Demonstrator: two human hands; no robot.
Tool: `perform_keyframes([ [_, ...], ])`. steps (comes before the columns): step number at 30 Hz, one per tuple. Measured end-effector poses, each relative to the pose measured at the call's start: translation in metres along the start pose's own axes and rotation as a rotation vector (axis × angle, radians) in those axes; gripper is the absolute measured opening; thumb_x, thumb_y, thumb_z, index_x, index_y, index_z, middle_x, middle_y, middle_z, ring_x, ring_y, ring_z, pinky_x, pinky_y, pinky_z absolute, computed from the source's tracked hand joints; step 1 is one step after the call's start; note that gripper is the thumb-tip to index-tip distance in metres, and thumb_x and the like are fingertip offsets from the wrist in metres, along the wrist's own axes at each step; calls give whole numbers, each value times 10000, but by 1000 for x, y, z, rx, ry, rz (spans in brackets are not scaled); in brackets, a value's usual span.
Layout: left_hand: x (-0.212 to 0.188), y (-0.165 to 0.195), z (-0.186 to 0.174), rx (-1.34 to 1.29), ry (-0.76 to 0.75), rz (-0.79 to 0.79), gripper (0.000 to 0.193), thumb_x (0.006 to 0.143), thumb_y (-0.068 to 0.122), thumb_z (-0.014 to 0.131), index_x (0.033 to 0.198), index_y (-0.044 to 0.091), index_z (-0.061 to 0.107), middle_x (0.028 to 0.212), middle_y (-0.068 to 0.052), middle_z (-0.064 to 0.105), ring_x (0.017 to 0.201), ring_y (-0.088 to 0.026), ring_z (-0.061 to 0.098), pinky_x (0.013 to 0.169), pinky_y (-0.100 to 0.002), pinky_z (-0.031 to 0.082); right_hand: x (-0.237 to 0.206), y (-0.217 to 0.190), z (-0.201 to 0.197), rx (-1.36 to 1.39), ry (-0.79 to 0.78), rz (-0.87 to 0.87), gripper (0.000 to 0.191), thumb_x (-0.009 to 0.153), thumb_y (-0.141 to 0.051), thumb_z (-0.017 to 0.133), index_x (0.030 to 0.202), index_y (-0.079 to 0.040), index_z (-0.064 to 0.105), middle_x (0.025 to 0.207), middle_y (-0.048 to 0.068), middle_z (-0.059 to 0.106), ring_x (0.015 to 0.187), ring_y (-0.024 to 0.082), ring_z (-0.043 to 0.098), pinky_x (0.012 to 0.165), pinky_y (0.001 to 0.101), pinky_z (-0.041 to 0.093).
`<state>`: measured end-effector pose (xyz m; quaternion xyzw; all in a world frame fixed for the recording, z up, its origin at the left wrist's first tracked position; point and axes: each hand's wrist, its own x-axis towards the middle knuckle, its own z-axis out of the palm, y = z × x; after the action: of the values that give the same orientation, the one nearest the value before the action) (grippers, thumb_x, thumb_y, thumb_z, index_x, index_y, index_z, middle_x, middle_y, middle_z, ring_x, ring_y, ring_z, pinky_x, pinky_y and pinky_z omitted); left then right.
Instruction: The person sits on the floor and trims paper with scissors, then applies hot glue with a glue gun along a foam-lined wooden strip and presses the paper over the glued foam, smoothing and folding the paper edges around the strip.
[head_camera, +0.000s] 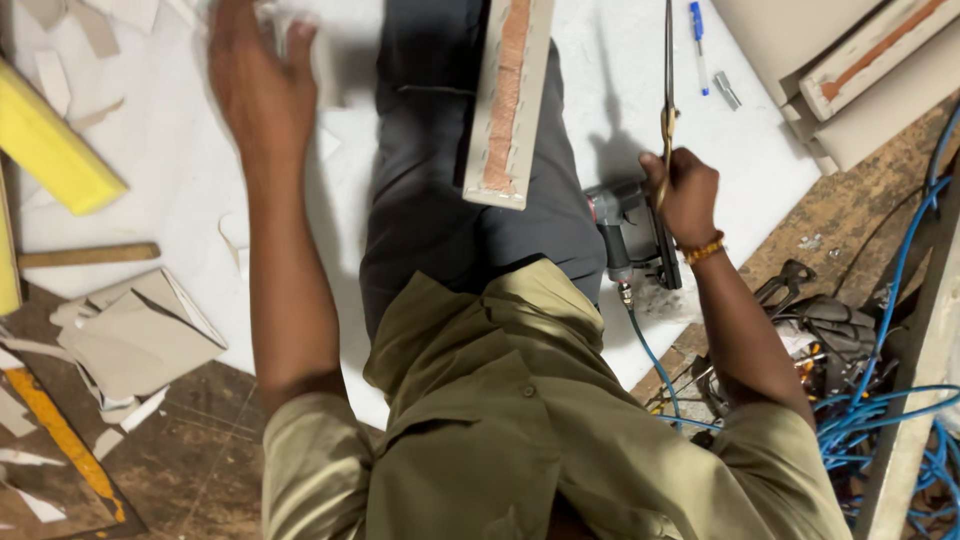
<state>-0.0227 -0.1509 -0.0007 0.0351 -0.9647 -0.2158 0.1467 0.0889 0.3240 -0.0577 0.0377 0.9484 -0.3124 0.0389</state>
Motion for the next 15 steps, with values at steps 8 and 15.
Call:
perform_keyframes([
  [8, -135, 43, 44, -1349, -481, -447, 406, 1101, 341, 559, 1386, 56, 509, 1132, -101, 679, 985, -167, 698, 884, -340, 580, 75, -15, 41, -384, 214, 32, 515, 931, -484, 807, 740, -26, 667, 651, 216, 663, 588, 412, 663, 542, 495, 528],
  [15, -154, 108, 89, -2121, -979, -1078, 839, 898, 727, 314, 1494, 144, 409, 1393, -198, 570, 1109, -342, 642, 896, -462, 545, 72, -21, 55, -348, 28, -30, 255, 829, -248, 751, 929, -32, 662, 827, 197, 680, 741, 384, 672, 666, 500, 549],
])
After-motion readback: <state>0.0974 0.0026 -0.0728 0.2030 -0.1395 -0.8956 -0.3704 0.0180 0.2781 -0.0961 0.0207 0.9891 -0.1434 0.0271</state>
